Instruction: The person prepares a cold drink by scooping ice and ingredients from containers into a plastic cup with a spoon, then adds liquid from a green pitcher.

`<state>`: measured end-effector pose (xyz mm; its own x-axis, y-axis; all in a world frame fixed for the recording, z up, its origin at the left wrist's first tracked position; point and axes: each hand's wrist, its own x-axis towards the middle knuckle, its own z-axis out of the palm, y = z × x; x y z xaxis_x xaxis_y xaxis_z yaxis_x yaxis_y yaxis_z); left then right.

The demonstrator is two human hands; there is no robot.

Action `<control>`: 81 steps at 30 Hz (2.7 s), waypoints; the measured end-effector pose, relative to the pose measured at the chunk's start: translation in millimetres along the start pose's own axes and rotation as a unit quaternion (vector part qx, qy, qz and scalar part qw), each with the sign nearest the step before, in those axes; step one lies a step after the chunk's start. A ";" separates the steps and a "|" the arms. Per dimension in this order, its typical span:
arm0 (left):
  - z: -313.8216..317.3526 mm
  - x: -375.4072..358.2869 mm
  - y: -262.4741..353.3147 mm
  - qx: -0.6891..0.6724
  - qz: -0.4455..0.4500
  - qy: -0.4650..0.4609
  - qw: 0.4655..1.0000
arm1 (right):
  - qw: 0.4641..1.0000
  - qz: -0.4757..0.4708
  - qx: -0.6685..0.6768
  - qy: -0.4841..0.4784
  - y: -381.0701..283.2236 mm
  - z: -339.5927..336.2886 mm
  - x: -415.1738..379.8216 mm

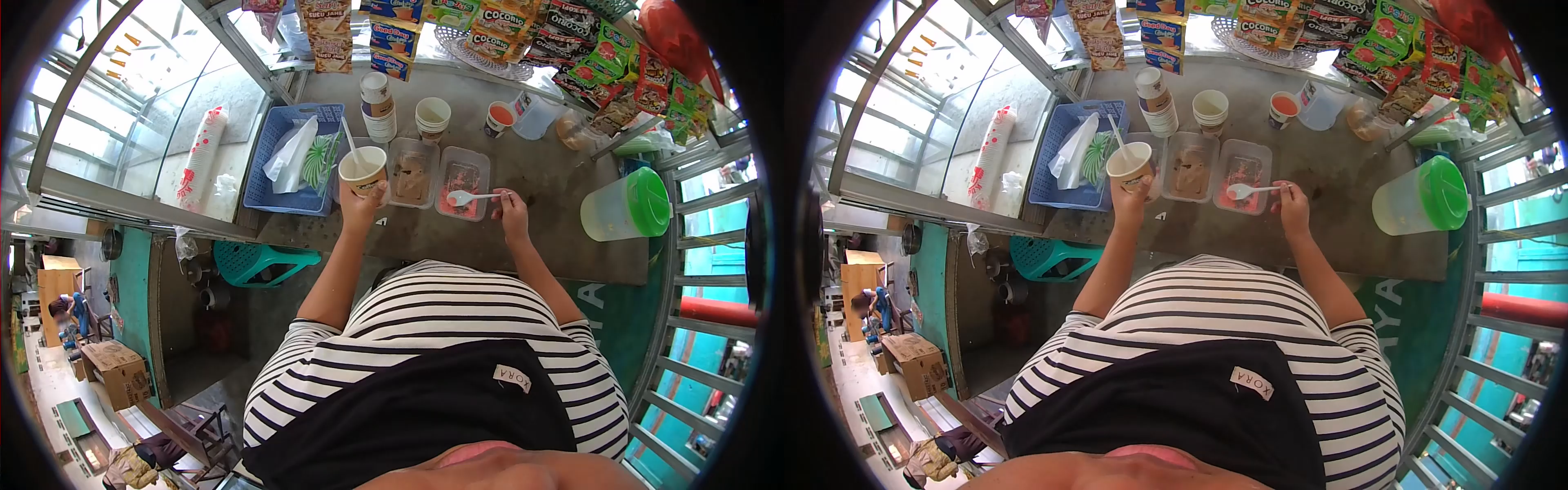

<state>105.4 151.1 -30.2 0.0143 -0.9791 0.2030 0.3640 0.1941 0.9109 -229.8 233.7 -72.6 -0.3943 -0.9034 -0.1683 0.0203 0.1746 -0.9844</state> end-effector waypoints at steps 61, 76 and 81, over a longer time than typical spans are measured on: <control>48.8 -1.0 -1.5 0.276 -0.039 -0.217 0.935 | 0.977 -0.184 0.094 -0.045 -121.4 27.4 -14.9; 43.4 -6.0 -0.1 0.283 0.017 -0.203 0.937 | 0.972 -0.168 -0.164 -0.011 -38.7 15.2 -4.8; 46.4 -7.6 4.6 0.274 -0.003 -0.199 0.941 | 0.964 -0.170 -0.201 -0.039 -23.3 12.5 -13.6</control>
<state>63.7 162.3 -10.8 -0.3750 -0.9012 0.2172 -0.1730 0.2983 0.9387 -213.5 237.0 -48.0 -0.2447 -0.9590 0.1428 -0.4625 -0.0139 -0.8865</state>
